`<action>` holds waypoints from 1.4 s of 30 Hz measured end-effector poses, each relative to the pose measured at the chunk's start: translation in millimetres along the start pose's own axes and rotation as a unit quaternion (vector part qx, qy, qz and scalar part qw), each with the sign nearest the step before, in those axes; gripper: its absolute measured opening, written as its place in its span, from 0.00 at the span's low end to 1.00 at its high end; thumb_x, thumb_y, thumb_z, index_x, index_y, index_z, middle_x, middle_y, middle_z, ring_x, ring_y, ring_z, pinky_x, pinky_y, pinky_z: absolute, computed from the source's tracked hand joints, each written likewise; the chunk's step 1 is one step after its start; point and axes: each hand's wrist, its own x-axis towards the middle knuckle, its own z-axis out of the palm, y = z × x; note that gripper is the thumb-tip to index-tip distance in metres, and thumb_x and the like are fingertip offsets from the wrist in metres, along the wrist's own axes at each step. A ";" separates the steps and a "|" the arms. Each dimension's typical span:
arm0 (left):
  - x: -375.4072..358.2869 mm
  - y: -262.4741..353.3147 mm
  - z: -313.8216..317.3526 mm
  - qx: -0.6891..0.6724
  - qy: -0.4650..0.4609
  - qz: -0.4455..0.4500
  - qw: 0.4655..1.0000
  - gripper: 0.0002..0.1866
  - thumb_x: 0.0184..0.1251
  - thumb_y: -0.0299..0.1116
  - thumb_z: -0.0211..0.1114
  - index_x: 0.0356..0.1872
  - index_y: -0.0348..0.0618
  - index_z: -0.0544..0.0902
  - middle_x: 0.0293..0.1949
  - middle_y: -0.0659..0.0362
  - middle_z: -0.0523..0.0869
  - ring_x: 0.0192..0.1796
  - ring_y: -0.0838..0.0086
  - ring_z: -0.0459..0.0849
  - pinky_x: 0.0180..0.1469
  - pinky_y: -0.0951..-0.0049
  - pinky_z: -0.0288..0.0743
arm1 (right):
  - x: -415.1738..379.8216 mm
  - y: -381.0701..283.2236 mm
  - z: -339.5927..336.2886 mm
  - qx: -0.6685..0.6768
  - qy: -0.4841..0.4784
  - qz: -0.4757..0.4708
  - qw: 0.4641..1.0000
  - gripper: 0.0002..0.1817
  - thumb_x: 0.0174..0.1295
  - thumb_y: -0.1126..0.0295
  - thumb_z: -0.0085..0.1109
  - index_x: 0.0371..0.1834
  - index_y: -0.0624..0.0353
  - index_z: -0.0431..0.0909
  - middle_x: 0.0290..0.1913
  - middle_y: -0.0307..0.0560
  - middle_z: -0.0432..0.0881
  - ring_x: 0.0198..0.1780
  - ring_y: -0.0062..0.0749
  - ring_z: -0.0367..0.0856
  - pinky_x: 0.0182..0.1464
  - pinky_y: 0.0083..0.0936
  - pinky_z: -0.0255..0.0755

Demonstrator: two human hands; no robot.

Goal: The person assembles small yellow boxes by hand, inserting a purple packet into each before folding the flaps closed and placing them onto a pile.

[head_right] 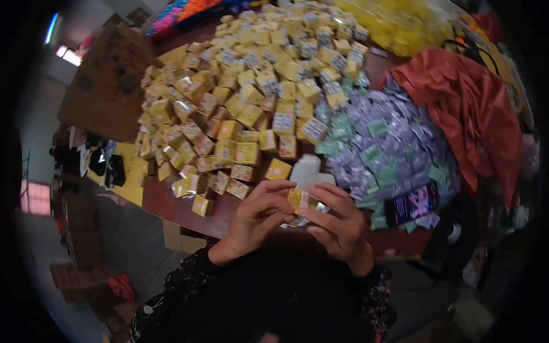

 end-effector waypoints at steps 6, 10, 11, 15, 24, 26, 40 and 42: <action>59.6 32.8 -159.8 0.460 0.336 0.190 0.800 0.13 0.68 0.24 0.73 0.52 0.41 0.85 0.64 0.48 0.81 0.56 0.59 0.86 0.56 0.66 0.81 | -23.7 4.5 6.1 0.150 0.170 0.276 0.934 0.24 0.71 0.75 0.60 0.70 0.69 0.75 0.64 0.55 0.83 0.60 0.34 0.85 0.61 0.28 0.78; 89.8 44.3 -247.8 0.521 0.410 0.169 0.729 0.25 0.70 0.32 0.75 0.65 0.39 0.79 0.66 0.46 0.79 0.64 0.55 0.82 0.66 0.60 0.74 | -32.5 8.1 10.8 0.144 0.152 0.305 0.929 0.22 0.72 0.78 0.60 0.68 0.67 0.76 0.55 0.50 0.87 0.55 0.30 0.86 0.60 0.26 0.78; 87.0 45.3 -248.2 0.535 0.425 0.180 0.708 0.27 0.70 0.33 0.75 0.67 0.37 0.77 0.67 0.46 0.78 0.67 0.54 0.80 0.68 0.60 0.73 | -32.1 5.3 13.3 0.136 0.146 0.311 0.929 0.21 0.72 0.79 0.60 0.68 0.66 0.76 0.54 0.49 0.87 0.54 0.29 0.86 0.60 0.26 0.78; 59.1 24.9 -154.3 0.315 0.332 0.127 0.880 0.23 0.70 0.32 0.76 0.61 0.35 0.80 0.56 0.51 0.85 0.56 0.65 0.87 0.57 0.66 0.82 | -43.4 15.5 26.8 0.154 0.192 0.338 0.908 0.13 0.73 0.78 0.61 0.58 0.67 0.83 0.44 0.46 0.90 0.46 0.23 0.88 0.52 0.22 0.80; -10.0 -48.7 27.7 0.463 -0.016 -0.065 0.884 0.47 0.60 0.46 0.83 0.73 0.35 0.66 0.57 0.46 0.83 0.55 0.56 0.87 0.50 0.58 0.84 | -45.4 17.9 26.8 0.017 0.150 0.354 0.923 0.08 0.73 0.76 0.63 0.50 0.64 0.86 0.36 0.43 0.88 0.33 0.19 0.84 0.36 0.19 0.75; -7.5 -54.9 37.0 0.452 -0.015 -0.051 0.891 0.56 0.55 0.50 0.84 0.77 0.33 0.59 0.59 0.42 0.80 0.56 0.49 0.85 0.51 0.53 0.83 | -46.1 16.9 32.2 0.023 0.155 0.362 0.919 0.07 0.71 0.76 0.65 0.49 0.63 0.87 0.36 0.46 0.88 0.34 0.26 0.88 0.37 0.22 0.77; -15.2 -36.6 24.1 0.203 0.014 -0.021 0.979 0.53 0.56 0.20 0.78 0.81 0.36 0.55 0.63 0.41 0.80 0.58 0.47 0.86 0.58 0.58 0.82 | -19.8 -8.6 27.1 0.047 0.066 0.222 0.972 0.25 0.62 0.71 0.73 0.64 0.56 0.84 0.62 0.55 0.81 0.56 0.44 0.85 0.53 0.34 0.81; -15.7 -31.1 24.5 0.148 0.007 -0.025 0.989 0.51 0.56 0.18 0.78 0.80 0.40 0.58 0.63 0.43 0.81 0.58 0.52 0.87 0.58 0.61 0.82 | -18.1 -7.9 26.2 0.076 0.071 0.216 0.971 0.29 0.61 0.69 0.75 0.67 0.56 0.82 0.64 0.56 0.80 0.61 0.47 0.83 0.59 0.37 0.80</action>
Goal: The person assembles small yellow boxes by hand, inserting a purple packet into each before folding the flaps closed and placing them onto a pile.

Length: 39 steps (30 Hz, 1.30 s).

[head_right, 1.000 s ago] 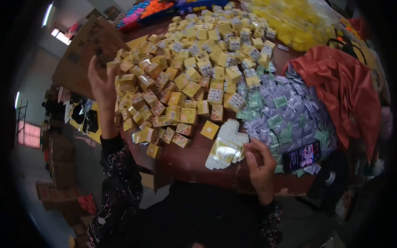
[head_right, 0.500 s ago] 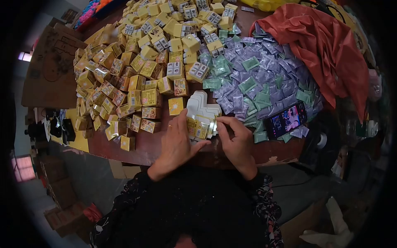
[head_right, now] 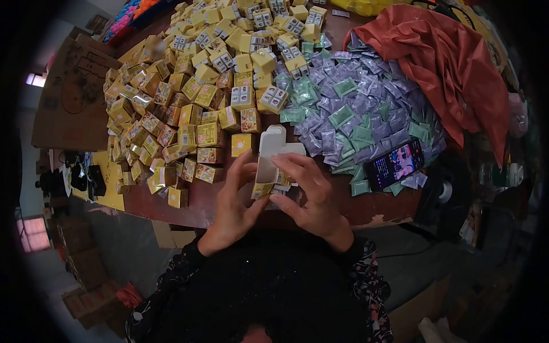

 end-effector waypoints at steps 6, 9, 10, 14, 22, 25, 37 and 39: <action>-4.7 6.7 2.7 -0.107 -0.016 -0.007 0.994 0.37 0.60 0.17 0.78 0.71 0.42 0.72 0.59 0.53 0.81 0.61 0.64 0.86 0.61 0.65 0.83 | -3.2 6.0 0.4 0.010 -0.017 -0.021 1.000 0.33 0.61 0.67 0.76 0.71 0.63 0.78 0.68 0.58 0.79 0.67 0.45 0.81 0.66 0.35 0.77; -3.7 4.2 3.7 -0.203 -0.037 -0.032 0.978 0.32 0.63 0.17 0.76 0.68 0.42 0.77 0.60 0.56 0.78 0.63 0.65 0.85 0.64 0.65 0.83 | -9.5 4.8 3.0 0.075 -0.033 0.032 0.996 0.34 0.61 0.68 0.75 0.72 0.64 0.77 0.66 0.59 0.82 0.67 0.44 0.83 0.68 0.33 0.75; -2.7 5.7 2.2 -0.227 -0.043 -0.032 0.972 0.30 0.63 0.18 0.76 0.66 0.42 0.78 0.61 0.56 0.77 0.63 0.66 0.84 0.65 0.65 0.82 | -10.6 3.9 3.2 0.086 -0.029 0.042 0.995 0.34 0.61 0.69 0.74 0.72 0.65 0.77 0.65 0.60 0.83 0.66 0.44 0.83 0.68 0.32 0.75; -2.4 3.4 -5.6 -0.305 -0.068 -0.036 0.949 0.24 0.65 0.18 0.75 0.61 0.40 0.82 0.64 0.56 0.75 0.65 0.67 0.83 0.68 0.64 0.82 | -7.0 6.9 1.6 0.052 -0.026 -0.017 0.998 0.28 0.62 0.70 0.73 0.67 0.63 0.82 0.64 0.57 0.85 0.61 0.44 0.88 0.62 0.32 0.81; -5.8 -1.4 -9.8 -0.336 -0.084 -0.073 0.935 0.14 0.69 0.19 0.72 0.54 0.38 0.85 0.66 0.54 0.75 0.64 0.71 0.82 0.67 0.68 0.80 | -1.7 6.8 3.2 0.022 -0.023 -0.097 0.995 0.21 0.62 0.74 0.71 0.60 0.64 0.85 0.59 0.56 0.86 0.58 0.48 0.88 0.59 0.35 0.82; -6.5 -1.6 -9.9 -0.337 -0.087 -0.077 0.934 0.13 0.70 0.20 0.73 0.52 0.38 0.84 0.66 0.53 0.76 0.63 0.70 0.83 0.67 0.67 0.79 | -1.2 10.6 8.0 0.021 0.000 -0.129 0.991 0.20 0.61 0.78 0.71 0.58 0.65 0.86 0.59 0.56 0.85 0.59 0.48 0.87 0.59 0.36 0.83; -1.3 2.8 -1.9 -0.387 -0.041 -0.037 0.921 0.25 0.68 0.18 0.73 0.61 0.38 0.72 0.66 0.50 0.77 0.67 0.65 0.82 0.70 0.64 0.79 | 1.1 11.1 5.8 0.159 -0.023 -0.064 0.985 0.15 0.60 0.79 0.74 0.50 0.62 0.85 0.55 0.50 0.89 0.60 0.43 0.84 0.65 0.34 0.77; -1.8 4.9 -3.0 -0.357 -0.038 -0.041 0.932 0.26 0.67 0.18 0.74 0.62 0.38 0.72 0.66 0.51 0.78 0.67 0.66 0.82 0.70 0.64 0.78 | -0.6 10.0 7.5 0.195 -0.020 -0.018 0.980 0.14 0.61 0.80 0.74 0.50 0.63 0.85 0.56 0.51 0.88 0.60 0.40 0.84 0.64 0.32 0.76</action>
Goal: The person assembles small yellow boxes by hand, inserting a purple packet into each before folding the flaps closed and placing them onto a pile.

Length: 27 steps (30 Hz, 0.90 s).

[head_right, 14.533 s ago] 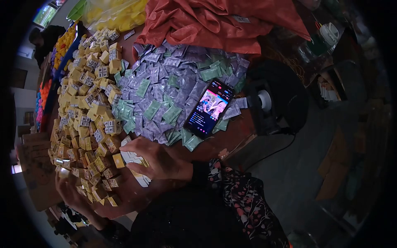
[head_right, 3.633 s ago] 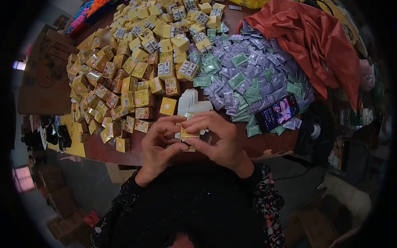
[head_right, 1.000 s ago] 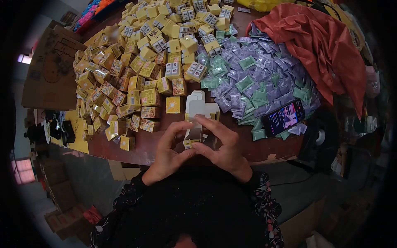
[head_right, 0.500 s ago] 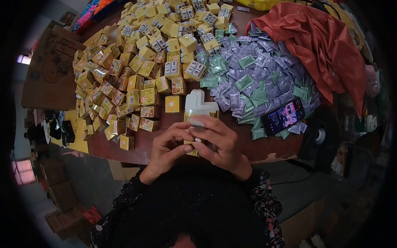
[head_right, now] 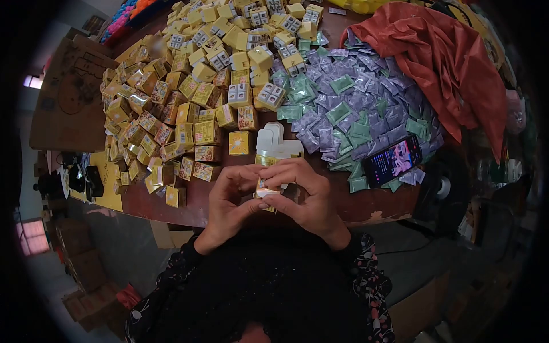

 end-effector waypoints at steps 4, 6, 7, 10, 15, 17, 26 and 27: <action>-0.1 3.6 0.2 0.062 -0.012 -0.001 0.998 0.28 0.66 0.18 0.75 0.64 0.37 0.72 0.65 0.52 0.78 0.67 0.66 0.83 0.69 0.66 0.79 | -0.1 -8.6 1.5 0.055 0.026 0.076 0.995 0.12 0.62 0.82 0.72 0.49 0.65 0.84 0.56 0.52 0.86 0.59 0.34 0.84 0.63 0.31 0.77; -0.1 3.9 0.8 0.067 -0.013 -0.012 0.998 0.28 0.66 0.19 0.75 0.64 0.37 0.73 0.65 0.53 0.79 0.66 0.66 0.83 0.68 0.66 0.80 | -0.5 -8.9 1.7 0.082 0.035 0.097 0.991 0.11 0.63 0.82 0.71 0.48 0.66 0.84 0.56 0.53 0.86 0.59 0.32 0.84 0.62 0.30 0.77; -0.3 3.2 0.7 0.069 -0.015 -0.010 0.997 0.29 0.66 0.18 0.75 0.65 0.37 0.73 0.65 0.53 0.79 0.66 0.66 0.84 0.68 0.66 0.80 | -0.5 -9.1 2.1 0.095 0.040 0.104 0.989 0.10 0.63 0.82 0.71 0.47 0.66 0.84 0.56 0.53 0.86 0.58 0.31 0.84 0.62 0.29 0.78; -1.7 3.0 1.3 0.064 -0.018 -0.016 0.998 0.29 0.67 0.18 0.74 0.66 0.37 0.73 0.65 0.53 0.78 0.66 0.66 0.84 0.68 0.66 0.81 | -1.3 -8.7 0.2 0.084 0.035 0.108 0.990 0.07 0.64 0.82 0.70 0.44 0.65 0.85 0.54 0.52 0.87 0.57 0.31 0.85 0.60 0.28 0.78; -1.7 3.7 4.0 0.049 -0.029 -0.018 0.998 0.23 0.71 0.18 0.70 0.65 0.38 0.75 0.66 0.53 0.76 0.68 0.67 0.82 0.69 0.67 0.80 | 0.6 -8.1 -5.0 0.030 0.004 0.083 0.996 0.04 0.64 0.81 0.70 0.40 0.64 0.86 0.51 0.50 0.88 0.56 0.32 0.85 0.58 0.28 0.78; -2.4 -1.1 2.0 0.053 -0.032 -0.015 0.998 0.20 0.73 0.18 0.68 0.63 0.39 0.77 0.67 0.54 0.76 0.69 0.67 0.81 0.69 0.68 0.79 | 0.2 -6.1 -6.8 0.017 -0.004 0.074 0.997 0.04 0.64 0.80 0.70 0.40 0.63 0.87 0.50 0.49 0.89 0.56 0.34 0.85 0.59 0.29 0.78; -2.1 4.1 0.5 0.042 -0.020 -0.020 0.999 0.14 0.73 0.17 0.67 0.56 0.38 0.82 0.68 0.52 0.75 0.68 0.68 0.80 0.67 0.69 0.77 | -1.7 0.4 -9.2 -0.128 -0.019 -0.093 0.987 0.12 0.57 0.78 0.77 0.43 0.60 0.88 0.53 0.48 0.88 0.59 0.44 0.85 0.58 0.37 0.81; 0.0 3.0 1.2 0.055 -0.035 -0.024 0.998 0.13 0.73 0.16 0.67 0.55 0.38 0.82 0.68 0.52 0.75 0.68 0.68 0.80 0.67 0.69 0.77 | -3.7 1.4 -10.9 -0.135 -0.029 -0.103 0.985 0.12 0.58 0.80 0.76 0.44 0.60 0.87 0.56 0.52 0.88 0.60 0.48 0.85 0.60 0.39 0.81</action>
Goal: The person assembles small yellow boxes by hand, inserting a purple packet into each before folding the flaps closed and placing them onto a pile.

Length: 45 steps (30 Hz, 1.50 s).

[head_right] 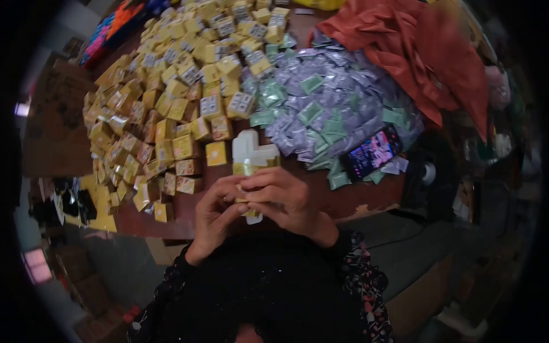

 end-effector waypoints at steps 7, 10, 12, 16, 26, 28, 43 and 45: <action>-0.8 -0.5 -3.8 0.080 0.051 0.009 0.995 0.08 0.69 0.20 0.71 0.43 0.39 0.80 0.66 0.49 0.77 0.58 0.71 0.83 0.58 0.72 0.77 | -10.6 -5.9 2.5 -0.018 0.031 0.078 0.996 0.25 0.59 0.71 0.78 0.60 0.58 0.81 0.61 0.50 0.84 0.65 0.46 0.83 0.64 0.38 0.78; 7.5 -1.9 -4.0 -0.013 0.130 0.067 0.989 0.13 0.70 0.29 0.73 0.42 0.41 0.74 0.65 0.47 0.77 0.65 0.65 0.80 0.68 0.65 0.72 | -14.1 -9.5 5.6 0.046 0.021 0.214 0.975 0.36 0.59 0.69 0.80 0.70 0.59 0.73 0.62 0.51 0.83 0.65 0.40 0.84 0.65 0.35 0.78; 11.9 0.2 -3.3 -0.054 0.149 0.081 0.984 0.16 0.70 0.31 0.74 0.44 0.43 0.72 0.62 0.49 0.77 0.64 0.65 0.79 0.68 0.65 0.72 | -15.4 -4.1 14.6 0.102 0.028 0.227 0.968 0.32 0.60 0.70 0.78 0.68 0.61 0.75 0.61 0.51 0.84 0.63 0.37 0.85 0.63 0.34 0.79; 8.6 2.5 0.5 -0.031 0.087 0.052 0.994 0.24 0.66 0.28 0.75 0.57 0.40 0.71 0.59 0.52 0.77 0.60 0.69 0.79 0.66 0.66 0.73 | -13.2 -1.8 7.5 0.117 0.084 0.209 0.967 0.20 0.61 0.73 0.74 0.56 0.62 0.82 0.51 0.49 0.88 0.55 0.36 0.89 0.56 0.33 0.83; 4.8 31.4 3.8 0.348 -0.070 -0.051 0.934 0.40 0.56 0.21 0.74 0.74 0.39 0.74 0.64 0.49 0.78 0.65 0.56 0.80 0.69 0.62 0.72 | 8.0 -1.4 -9.6 -0.120 -0.014 0.127 0.985 0.09 0.57 0.72 0.70 0.39 0.58 0.80 0.39 0.49 0.87 0.41 0.50 0.88 0.43 0.40 0.81; 5.8 41.0 4.3 0.342 -0.080 -0.061 0.934 0.38 0.56 0.20 0.73 0.73 0.38 0.75 0.62 0.50 0.79 0.65 0.59 0.81 0.68 0.64 0.73 | 12.4 -5.1 -9.0 -0.089 -0.018 0.149 0.985 0.10 0.58 0.70 0.70 0.38 0.58 0.79 0.38 0.49 0.87 0.42 0.50 0.89 0.43 0.40 0.81; -9.3 33.9 -12.2 0.150 0.002 -0.135 0.979 0.34 0.58 0.18 0.78 0.68 0.36 0.79 0.58 0.58 0.84 0.62 0.71 0.84 0.64 0.70 0.77 | 26.0 -4.5 -46.9 0.176 0.118 0.300 0.930 0.08 0.70 0.73 0.68 0.47 0.66 0.85 0.38 0.41 0.89 0.40 0.20 0.86 0.44 0.20 0.79; -16.4 26.0 -27.9 0.101 0.034 -0.115 0.988 0.36 0.58 0.21 0.80 0.69 0.33 0.78 0.58 0.59 0.84 0.62 0.71 0.84 0.65 0.69 0.77 | 28.3 7.0 -70.5 0.057 0.235 0.274 0.931 0.07 0.71 0.74 0.67 0.47 0.66 0.85 0.37 0.40 0.89 0.37 0.18 0.84 0.42 0.19 0.78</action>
